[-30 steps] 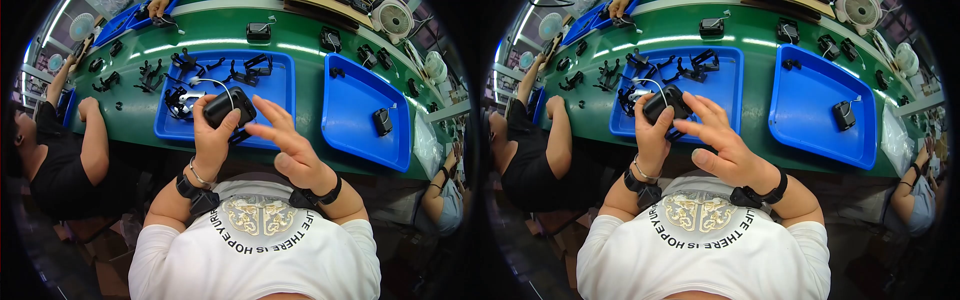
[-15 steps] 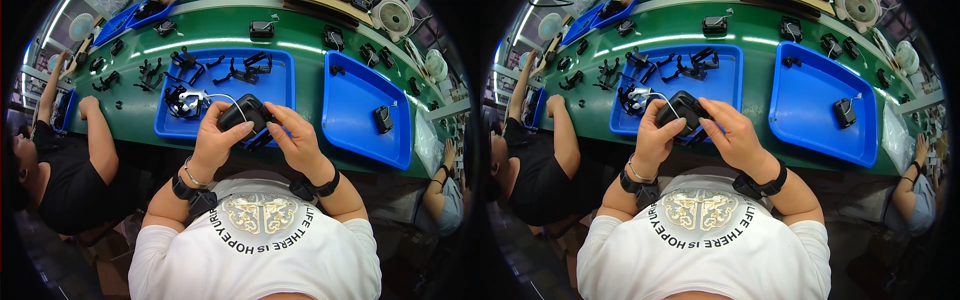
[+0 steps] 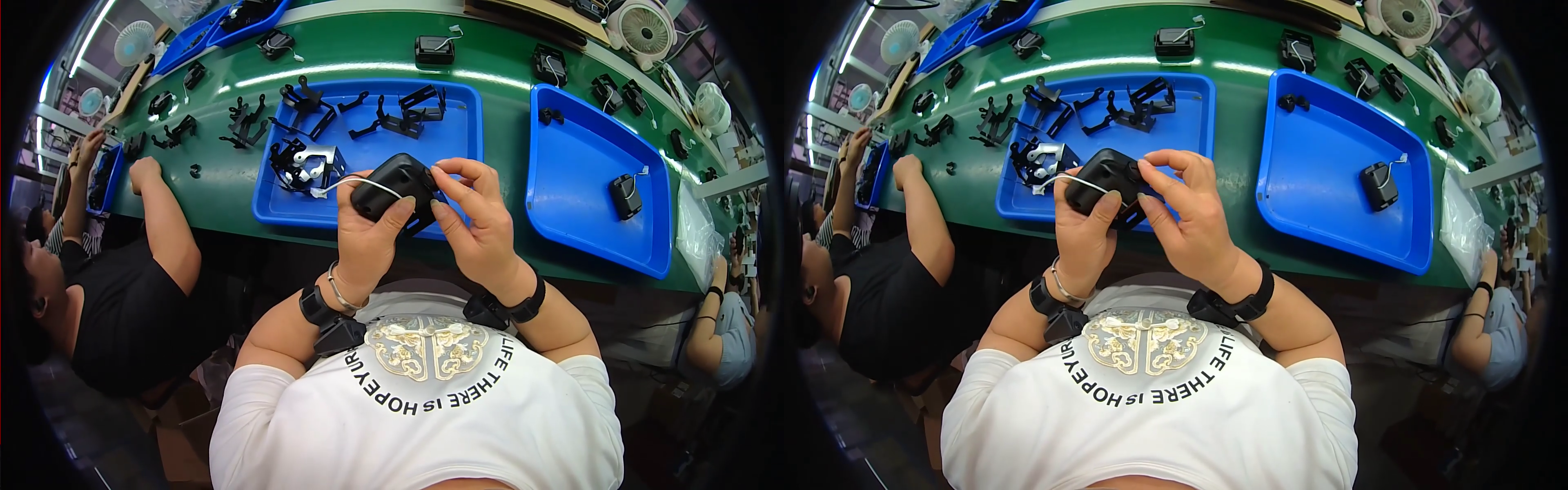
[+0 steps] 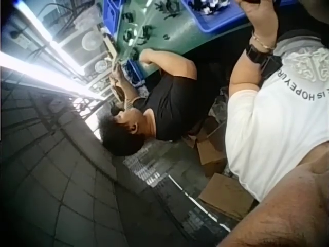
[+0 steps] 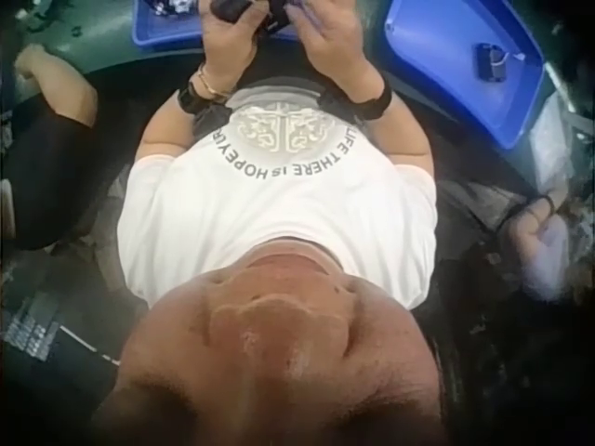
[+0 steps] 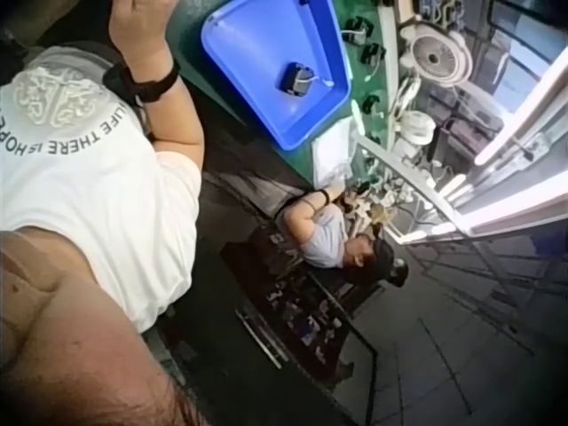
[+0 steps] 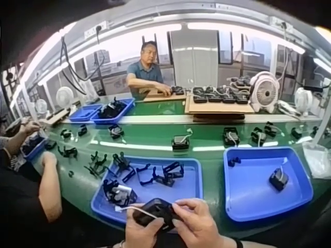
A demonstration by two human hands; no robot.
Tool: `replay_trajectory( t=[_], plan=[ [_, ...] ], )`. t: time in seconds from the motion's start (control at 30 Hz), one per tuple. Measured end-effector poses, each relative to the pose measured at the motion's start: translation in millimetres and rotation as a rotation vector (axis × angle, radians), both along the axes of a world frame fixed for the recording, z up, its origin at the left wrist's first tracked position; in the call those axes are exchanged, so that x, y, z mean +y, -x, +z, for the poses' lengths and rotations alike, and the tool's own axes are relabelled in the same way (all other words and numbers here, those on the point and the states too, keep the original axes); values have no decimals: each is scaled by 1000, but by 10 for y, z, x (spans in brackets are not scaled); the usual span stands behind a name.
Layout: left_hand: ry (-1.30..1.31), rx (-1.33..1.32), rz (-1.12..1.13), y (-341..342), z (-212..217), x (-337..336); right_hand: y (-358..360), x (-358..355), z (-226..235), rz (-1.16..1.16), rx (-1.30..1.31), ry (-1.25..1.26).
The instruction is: The person picks up a black device and a metal bracket, fits the bracket onto the device, and inserts a plastic pin into the side. They then place the assembled unit onto a stack and repeat the process with another device.
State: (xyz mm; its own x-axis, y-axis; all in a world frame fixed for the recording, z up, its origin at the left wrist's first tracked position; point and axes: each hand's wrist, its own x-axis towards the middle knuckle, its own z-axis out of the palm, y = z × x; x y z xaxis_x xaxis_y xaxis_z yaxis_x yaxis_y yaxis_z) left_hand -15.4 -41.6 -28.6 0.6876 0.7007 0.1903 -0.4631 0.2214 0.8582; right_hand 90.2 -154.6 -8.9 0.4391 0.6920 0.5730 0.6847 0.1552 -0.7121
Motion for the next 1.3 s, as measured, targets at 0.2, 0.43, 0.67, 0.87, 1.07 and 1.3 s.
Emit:
replay_trajectory(
  t=[0.2,0.43,0.67,0.87,1.07,1.3],
  plan=[
    [-57,89,9,-30,-19,92,148,-43,235,71,-145,-13],
    [-71,108,41,-21,-74,130,129,-27,154,127,-47,33],
    [-21,89,4,-34,-15,128,45,-22,145,83,4,121],
    [-34,128,-22,-8,-25,123,-92,-63,50,0,274,149],
    [-154,107,45,-21,2,137,64,-43,57,193,62,73],
    [-258,162,8,-14,99,135,63,3,132,110,75,-75]
  ],
)
